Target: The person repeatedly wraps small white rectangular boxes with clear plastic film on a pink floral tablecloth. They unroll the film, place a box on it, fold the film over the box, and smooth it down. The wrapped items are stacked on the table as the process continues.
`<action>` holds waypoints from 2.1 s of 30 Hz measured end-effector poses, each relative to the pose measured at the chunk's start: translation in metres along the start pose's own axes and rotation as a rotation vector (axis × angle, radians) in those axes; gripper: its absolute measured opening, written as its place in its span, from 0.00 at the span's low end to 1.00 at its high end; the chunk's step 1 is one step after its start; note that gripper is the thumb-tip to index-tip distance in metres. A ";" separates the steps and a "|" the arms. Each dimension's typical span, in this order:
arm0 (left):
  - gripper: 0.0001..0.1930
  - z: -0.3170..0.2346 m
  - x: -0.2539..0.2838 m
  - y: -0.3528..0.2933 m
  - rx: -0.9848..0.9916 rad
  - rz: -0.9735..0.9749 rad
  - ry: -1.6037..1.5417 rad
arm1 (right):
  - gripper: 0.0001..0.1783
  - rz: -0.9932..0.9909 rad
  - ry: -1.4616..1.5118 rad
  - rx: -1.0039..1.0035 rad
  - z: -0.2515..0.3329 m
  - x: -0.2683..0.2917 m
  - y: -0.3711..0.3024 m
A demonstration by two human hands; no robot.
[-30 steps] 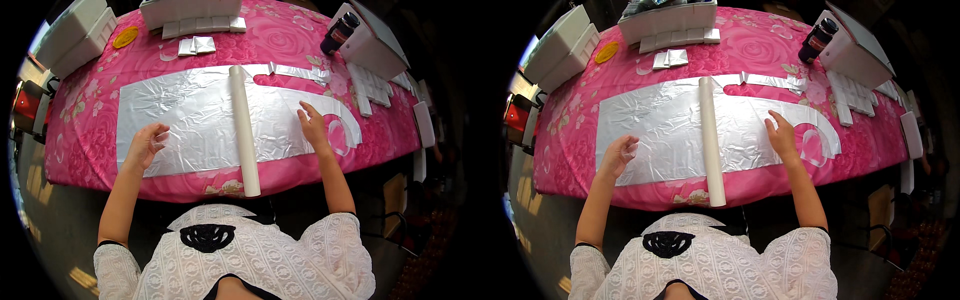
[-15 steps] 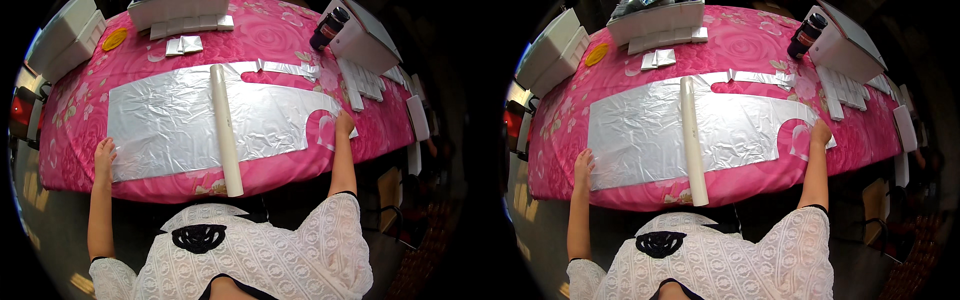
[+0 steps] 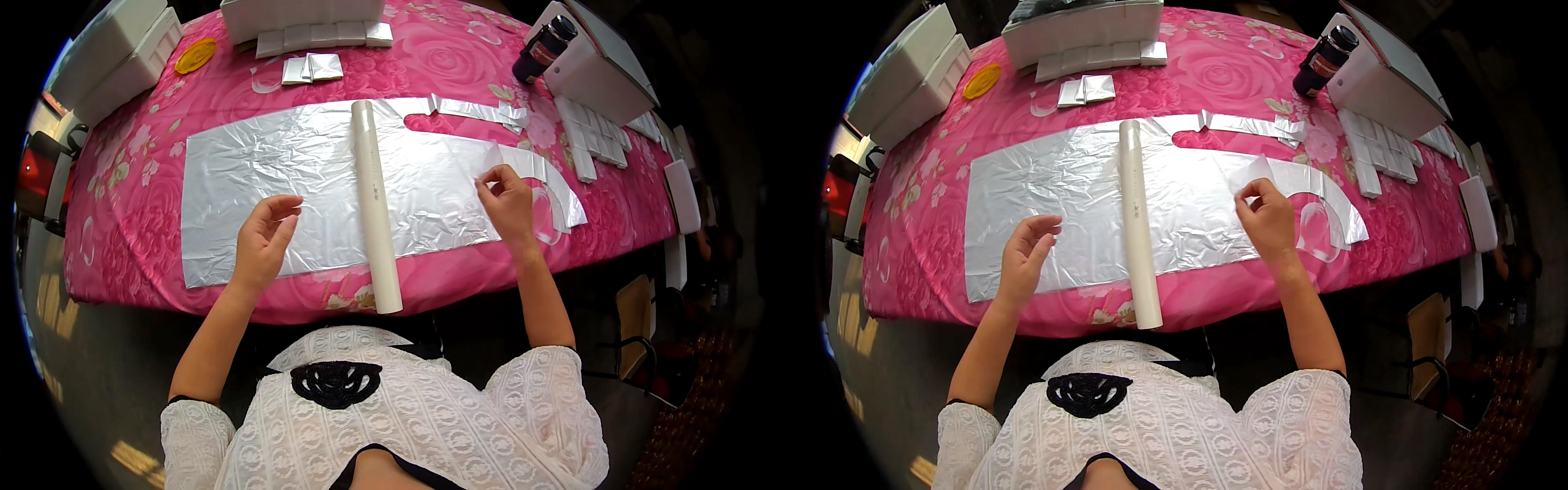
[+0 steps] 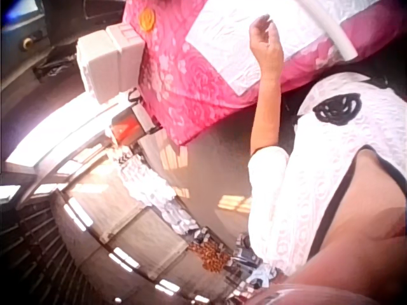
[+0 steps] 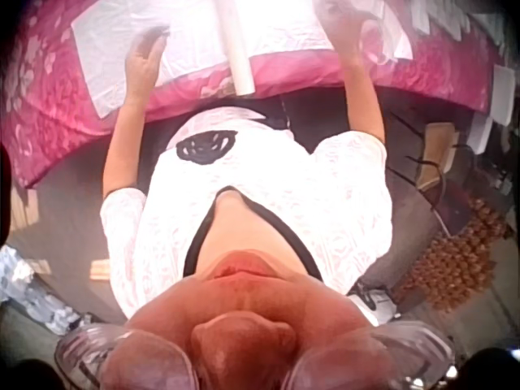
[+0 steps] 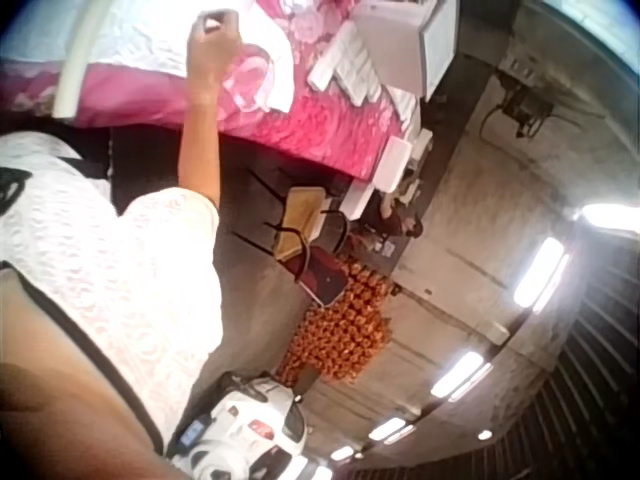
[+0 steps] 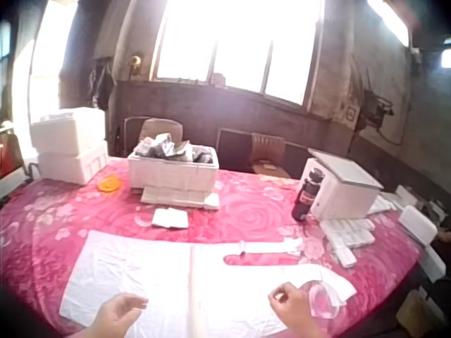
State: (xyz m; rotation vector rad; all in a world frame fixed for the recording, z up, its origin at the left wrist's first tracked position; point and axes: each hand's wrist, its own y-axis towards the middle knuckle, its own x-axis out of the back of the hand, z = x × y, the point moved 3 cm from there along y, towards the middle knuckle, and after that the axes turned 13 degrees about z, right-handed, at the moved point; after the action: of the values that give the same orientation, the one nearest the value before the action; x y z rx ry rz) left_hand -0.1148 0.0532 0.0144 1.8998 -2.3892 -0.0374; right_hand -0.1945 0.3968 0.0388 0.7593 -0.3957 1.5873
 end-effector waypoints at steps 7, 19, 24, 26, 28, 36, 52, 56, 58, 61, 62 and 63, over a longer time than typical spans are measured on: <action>0.16 0.001 -0.065 0.044 0.639 0.469 -0.564 | 0.11 0.449 -0.023 0.529 0.118 -0.109 -0.042; 0.10 0.027 0.129 -0.029 0.738 0.008 -0.029 | 0.23 0.417 -0.385 -0.164 0.078 -0.096 -0.107; 0.10 0.043 0.155 -0.030 0.757 -0.008 -0.016 | 0.27 0.602 -0.125 -0.352 0.059 -0.104 -0.108; 0.10 0.046 0.163 -0.029 0.766 -0.029 -0.002 | 0.26 0.624 -0.102 -0.393 0.058 -0.098 -0.107; 0.09 0.054 0.175 -0.030 0.744 -0.043 -0.018 | 0.26 0.631 -0.079 -0.419 0.055 -0.093 -0.108; 0.11 0.012 0.155 -0.016 0.043 -0.412 1.347 | 0.25 0.646 0.009 -0.436 0.047 -0.090 -0.112; 0.31 0.065 -0.092 0.061 -0.150 0.281 1.089 | 0.24 0.677 0.049 -0.452 0.041 -0.080 -0.115; 0.36 0.067 -0.093 0.061 -0.132 0.305 1.161 | 0.26 0.848 -0.026 -0.439 0.033 -0.079 -0.112; 0.38 0.067 -0.094 0.060 -0.132 0.310 1.179 | 0.28 0.841 -0.058 -0.392 0.031 -0.071 -0.099; 0.41 0.067 -0.093 0.060 -0.124 0.313 1.204 | 0.31 0.626 -0.166 -0.089 0.036 -0.057 -0.067; 0.41 0.066 -0.093 0.059 -0.122 0.314 1.210 | 0.33 0.547 -0.251 0.123 0.028 -0.061 -0.054; 0.41 0.064 -0.091 0.057 -0.102 0.349 1.213 | 0.35 0.464 -0.337 0.334 0.024 -0.064 -0.043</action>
State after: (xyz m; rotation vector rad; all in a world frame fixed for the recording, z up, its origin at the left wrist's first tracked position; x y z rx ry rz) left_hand -0.1556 0.1528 -0.0503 0.9111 -1.6991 0.7526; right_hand -0.1459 0.3411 0.0053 1.2683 -0.5902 1.9917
